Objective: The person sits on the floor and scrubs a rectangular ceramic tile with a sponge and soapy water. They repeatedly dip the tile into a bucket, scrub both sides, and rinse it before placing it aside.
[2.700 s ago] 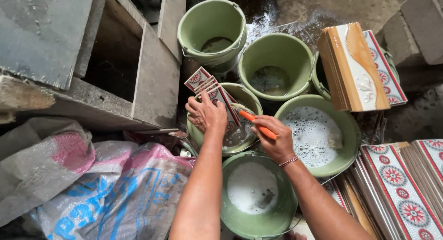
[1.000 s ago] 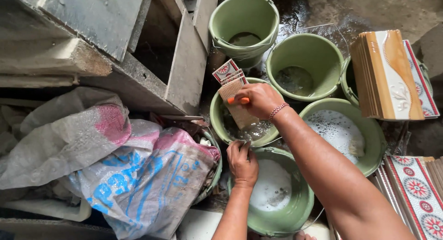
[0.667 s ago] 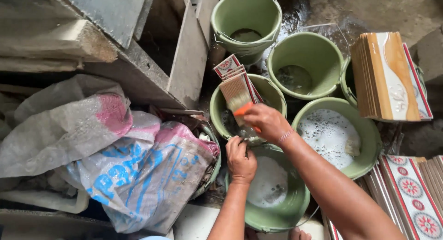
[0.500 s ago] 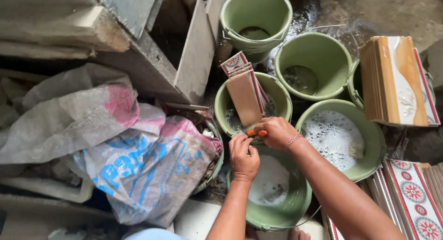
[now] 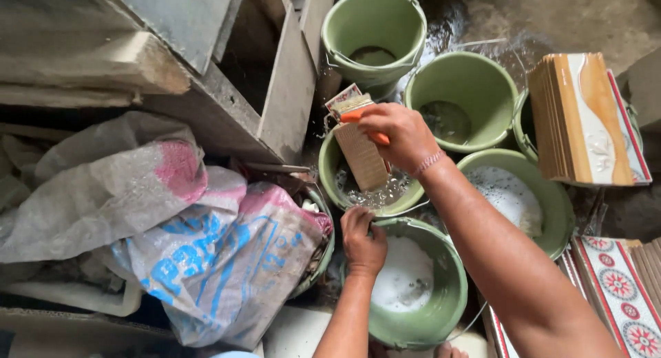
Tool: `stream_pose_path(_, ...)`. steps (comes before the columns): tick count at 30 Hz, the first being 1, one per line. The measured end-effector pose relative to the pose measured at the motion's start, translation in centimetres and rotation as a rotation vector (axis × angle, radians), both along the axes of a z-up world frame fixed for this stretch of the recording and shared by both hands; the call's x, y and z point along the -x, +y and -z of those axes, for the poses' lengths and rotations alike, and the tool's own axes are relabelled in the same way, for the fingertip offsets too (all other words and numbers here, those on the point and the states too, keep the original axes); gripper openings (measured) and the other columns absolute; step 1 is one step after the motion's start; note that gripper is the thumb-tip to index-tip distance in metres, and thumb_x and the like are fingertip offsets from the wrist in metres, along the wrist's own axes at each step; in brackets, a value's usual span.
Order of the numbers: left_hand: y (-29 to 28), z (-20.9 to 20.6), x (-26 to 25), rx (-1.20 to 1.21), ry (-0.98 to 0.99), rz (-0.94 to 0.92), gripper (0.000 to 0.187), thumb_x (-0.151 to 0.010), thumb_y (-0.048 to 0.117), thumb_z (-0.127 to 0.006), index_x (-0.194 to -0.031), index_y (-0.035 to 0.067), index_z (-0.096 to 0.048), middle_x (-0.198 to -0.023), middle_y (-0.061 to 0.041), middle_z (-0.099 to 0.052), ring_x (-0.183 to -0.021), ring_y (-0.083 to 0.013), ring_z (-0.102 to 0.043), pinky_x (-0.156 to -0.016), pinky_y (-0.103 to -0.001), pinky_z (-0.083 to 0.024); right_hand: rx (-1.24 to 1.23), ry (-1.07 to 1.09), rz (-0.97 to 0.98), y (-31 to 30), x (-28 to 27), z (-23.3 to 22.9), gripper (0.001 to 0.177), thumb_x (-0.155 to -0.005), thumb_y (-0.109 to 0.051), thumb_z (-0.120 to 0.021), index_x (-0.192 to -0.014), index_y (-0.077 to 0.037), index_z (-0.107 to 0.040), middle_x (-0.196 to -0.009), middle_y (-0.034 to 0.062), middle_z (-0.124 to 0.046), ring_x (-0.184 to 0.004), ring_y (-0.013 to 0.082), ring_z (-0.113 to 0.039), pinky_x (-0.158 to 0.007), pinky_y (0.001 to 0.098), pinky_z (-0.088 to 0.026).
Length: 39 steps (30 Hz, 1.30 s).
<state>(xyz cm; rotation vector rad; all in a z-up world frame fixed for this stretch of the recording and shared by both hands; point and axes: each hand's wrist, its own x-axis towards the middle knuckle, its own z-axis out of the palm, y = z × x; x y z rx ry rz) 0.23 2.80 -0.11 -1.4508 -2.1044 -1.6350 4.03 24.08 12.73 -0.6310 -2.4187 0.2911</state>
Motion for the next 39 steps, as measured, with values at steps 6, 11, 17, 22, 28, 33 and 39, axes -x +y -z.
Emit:
stream_pose_path(6, 0.3, 0.7, 0.1, -0.012, 0.002, -0.01, 0.02, -0.067, -0.001, -0.063, -0.084, 0.006, -0.07, -0.094, -0.006, -0.066, -0.102, -0.0303, -0.068, -0.099, -0.045, -0.054, 0.06, -0.169, -0.097, -3.2, -4.5, 8.3, 0.028, -0.074, -0.008, -0.074, -0.097, -0.025, -0.074, -0.113, -0.0052, -0.071, -0.111, 0.0227, -0.067, -0.091, 0.0393, -0.059)
stream_pose_path(11, 0.6, 1.5, 0.0, -0.012, -0.004, -0.01, 0.021, -0.068, 0.0, -0.063, -0.086, 0.006, -0.071, -0.096, -0.007, -0.067, -0.103, -0.0313, -0.068, -0.099, -0.046, -0.054, 0.352, -0.548, 0.024, -4.9, -5.7, 10.0, 0.008, -0.076, -0.032, -0.071, -0.083, -0.037, -0.072, -0.097, -0.0097, -0.074, -0.097, 0.0242, -0.072, -0.087, 0.0395, -0.061)
stream_pose_path(17, 0.3, 1.2, 0.0, -0.009, -0.008, 0.013, 0.019, -0.068, -0.001, -0.062, -0.085, 0.005, -0.07, -0.096, -0.008, -0.068, -0.103, -0.0317, -0.068, -0.098, -0.046, -0.054, 0.532, -0.773, 0.176, -2.7, -2.0, 9.1, 0.01, -0.076, -0.05, -0.077, -0.086, -0.049, -0.076, -0.092, -0.0155, -0.078, -0.096, 0.0211, -0.076, -0.088, 0.0358, -0.061)
stream_pose_path(22, 0.0, 0.9, -0.1, 0.004, -0.007, 0.016, 0.018, -0.066, 0.0, -0.062, -0.082, 0.006, -0.068, -0.094, -0.007, -0.066, -0.102, -0.032, -0.068, -0.098, -0.047, -0.054, 0.446, -0.509, 0.131, -1.9, -0.3, 0.5, 0.019, -0.071, -0.041, -0.082, -0.09, -0.042, -0.079, -0.091, -0.0067, -0.078, -0.093, 0.0261, -0.075, -0.085, 0.0416, -0.06)
stream_pose_path(28, 3.0, 0.9, 1.4, 0.153, 0.051, -0.238, 0.025, -0.068, 0.011, -0.066, -0.088, 0.025, -0.072, -0.091, 0.008, -0.065, -0.098, -0.0169, -0.066, -0.09, -0.038, -0.046, 0.126, 0.002, 0.079, -1.4, -3.0, 0.5, 0.024, -0.083, -0.019, -0.076, -0.1, -0.036, -0.073, -0.116, -0.0135, -0.072, -0.104, 0.0206, -0.071, -0.084, 0.0386, -0.06)
stream_pose_path(33, 10.3, -4.0, 6.2, 0.305, 0.058, -0.043, 0.068, -0.085, 0.007, -0.059, -0.151, 0.002, -0.043, -0.141, -0.025, -0.051, -0.125, -0.0482, -0.053, -0.101, -0.06, -0.047, 0.648, -0.473, 0.26, -3.3, -6.2, 2.2, 0.032, -0.072, -0.037, -0.078, -0.104, -0.033, -0.078, -0.102, 0.0104, -0.08, -0.103, 0.0414, -0.072, -0.094, 0.0507, -0.058)
stream_pose_path(39, 16.0, -5.6, 10.6, 0.804, -0.29, 0.085, 0.084, -0.098, 0.013, -0.063, -0.163, 0.011, -0.01, -0.151, -0.026, -0.041, -0.139, -0.0455, -0.047, -0.113, -0.06, -0.042, 0.542, -0.177, 0.47, -5.8, -8.8, 4.3, 0.069, -0.083, -0.034, -0.08, -0.147, -0.026, -0.053, -0.132, 0.0091, -0.066, -0.109, 0.0346, -0.069, -0.093, 0.0514, -0.056)
